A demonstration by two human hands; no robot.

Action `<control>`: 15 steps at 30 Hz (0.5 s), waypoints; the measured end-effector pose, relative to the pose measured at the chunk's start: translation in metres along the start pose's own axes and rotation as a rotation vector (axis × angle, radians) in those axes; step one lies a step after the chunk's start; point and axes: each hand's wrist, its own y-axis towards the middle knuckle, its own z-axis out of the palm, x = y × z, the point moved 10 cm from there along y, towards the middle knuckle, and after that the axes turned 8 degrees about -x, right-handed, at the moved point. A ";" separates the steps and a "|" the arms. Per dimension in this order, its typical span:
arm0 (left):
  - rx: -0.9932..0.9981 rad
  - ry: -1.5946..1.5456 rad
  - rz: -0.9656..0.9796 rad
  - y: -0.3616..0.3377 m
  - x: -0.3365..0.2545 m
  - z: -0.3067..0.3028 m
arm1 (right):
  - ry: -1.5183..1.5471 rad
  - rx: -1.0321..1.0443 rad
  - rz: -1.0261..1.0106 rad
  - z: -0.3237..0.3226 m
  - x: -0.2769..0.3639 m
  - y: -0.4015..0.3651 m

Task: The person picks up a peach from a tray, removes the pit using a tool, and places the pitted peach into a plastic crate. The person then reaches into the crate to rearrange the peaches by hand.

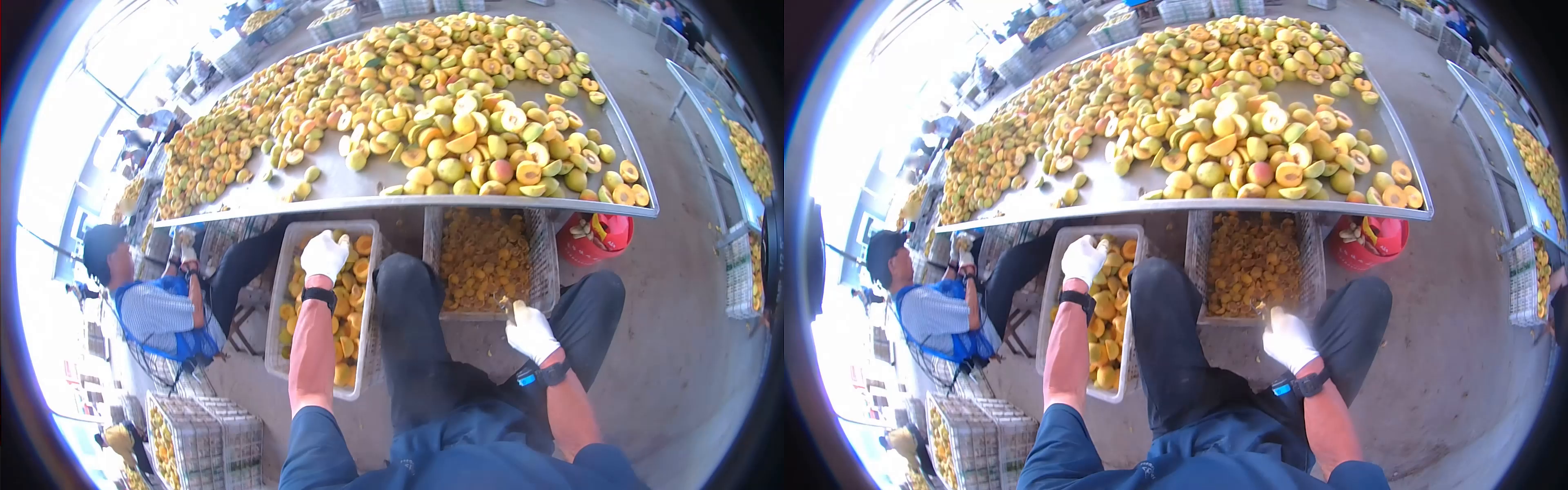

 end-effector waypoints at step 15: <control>0.233 -0.233 0.006 0.121 -0.197 0.043 | -0.014 0.018 0.026 0.026 -0.010 0.007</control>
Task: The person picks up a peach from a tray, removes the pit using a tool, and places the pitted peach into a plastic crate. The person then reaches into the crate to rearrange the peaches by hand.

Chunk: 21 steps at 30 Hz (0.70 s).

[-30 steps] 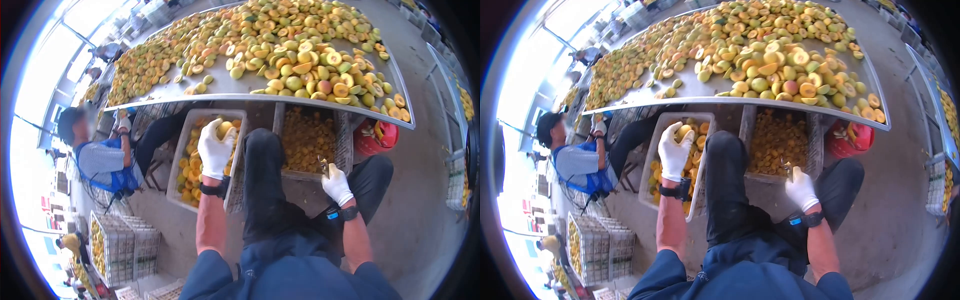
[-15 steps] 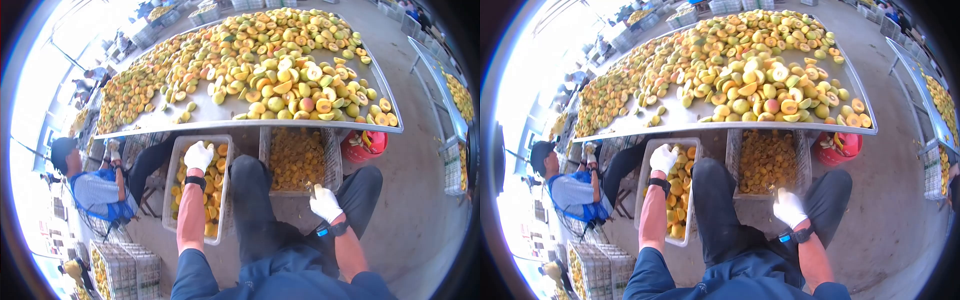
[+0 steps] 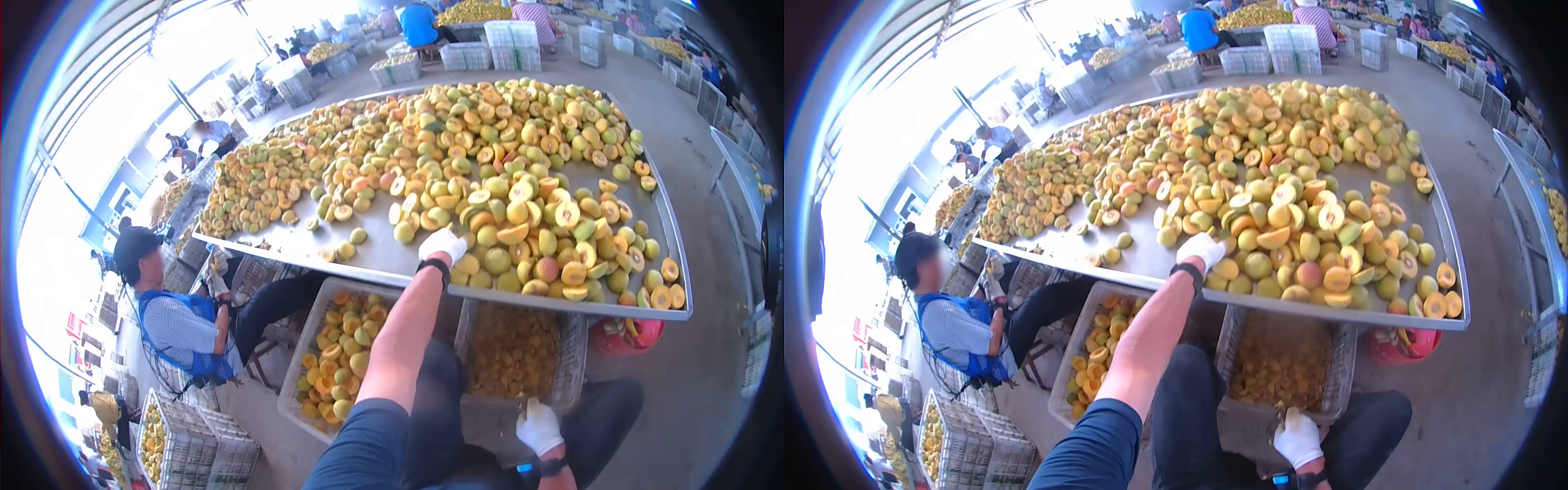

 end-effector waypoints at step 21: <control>0.446 -1.539 -0.422 -0.129 -0.001 -0.017 | 0.052 0.035 0.019 -0.003 0.007 -0.012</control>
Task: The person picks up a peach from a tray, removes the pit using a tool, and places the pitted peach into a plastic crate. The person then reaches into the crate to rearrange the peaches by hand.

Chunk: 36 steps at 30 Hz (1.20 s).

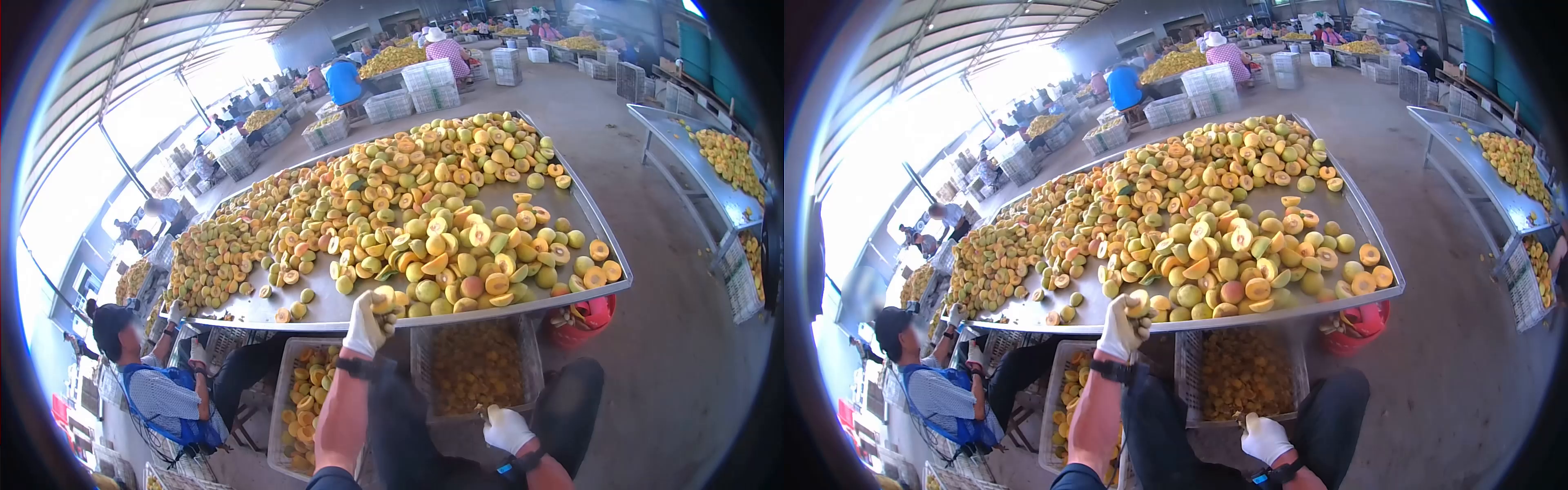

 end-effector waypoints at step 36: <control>0.163 -0.620 -0.199 -0.107 0.228 -0.010 | 0.155 -0.165 -0.065 -0.028 0.072 -0.037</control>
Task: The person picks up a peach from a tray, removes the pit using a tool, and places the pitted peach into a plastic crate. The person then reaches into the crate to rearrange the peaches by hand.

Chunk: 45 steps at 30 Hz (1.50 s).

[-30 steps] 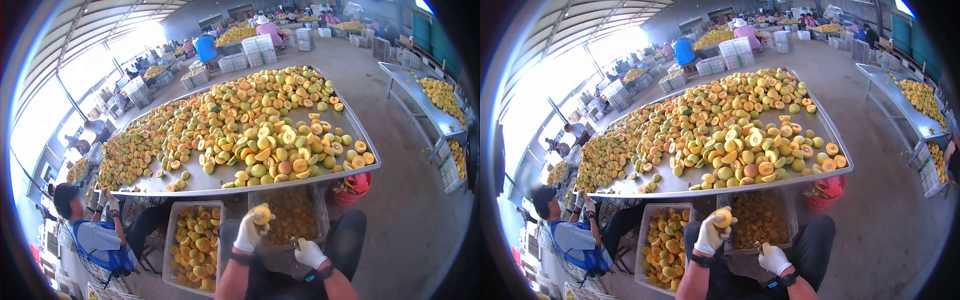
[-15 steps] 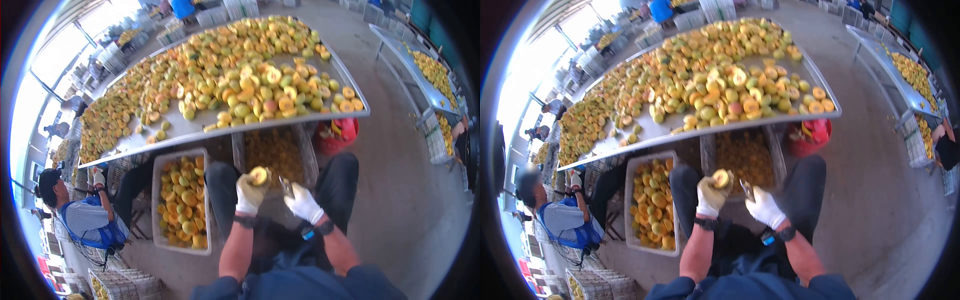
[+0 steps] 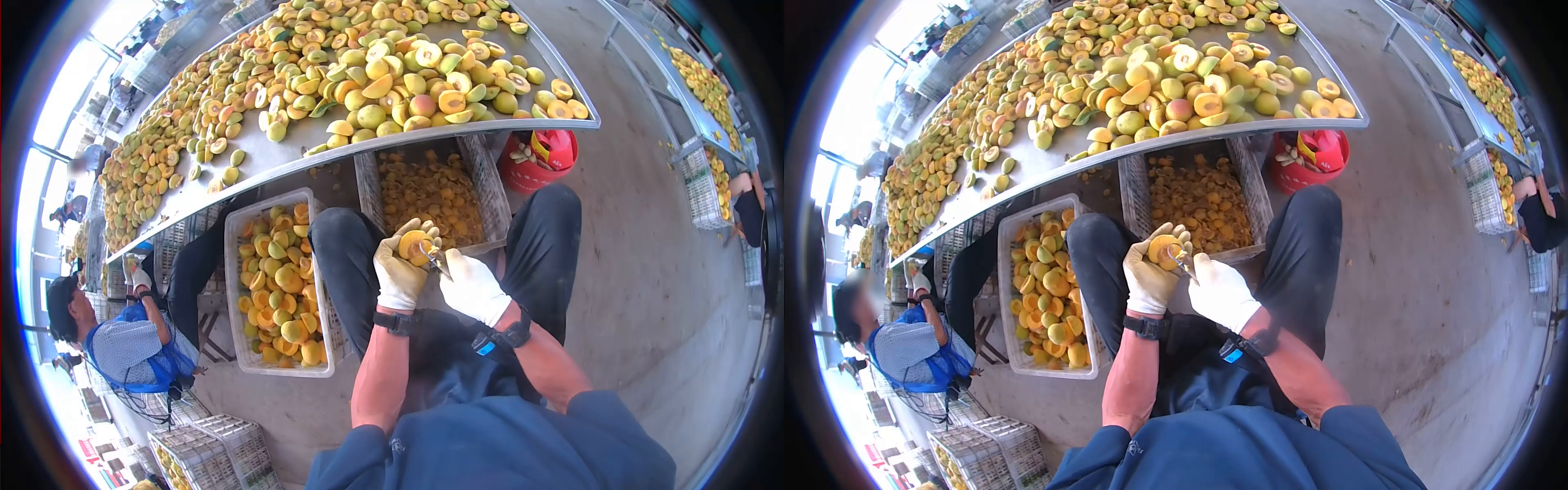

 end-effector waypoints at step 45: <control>-0.079 -0.055 -0.021 -0.003 0.009 -0.016 | 0.058 0.156 0.054 0.040 0.000 0.000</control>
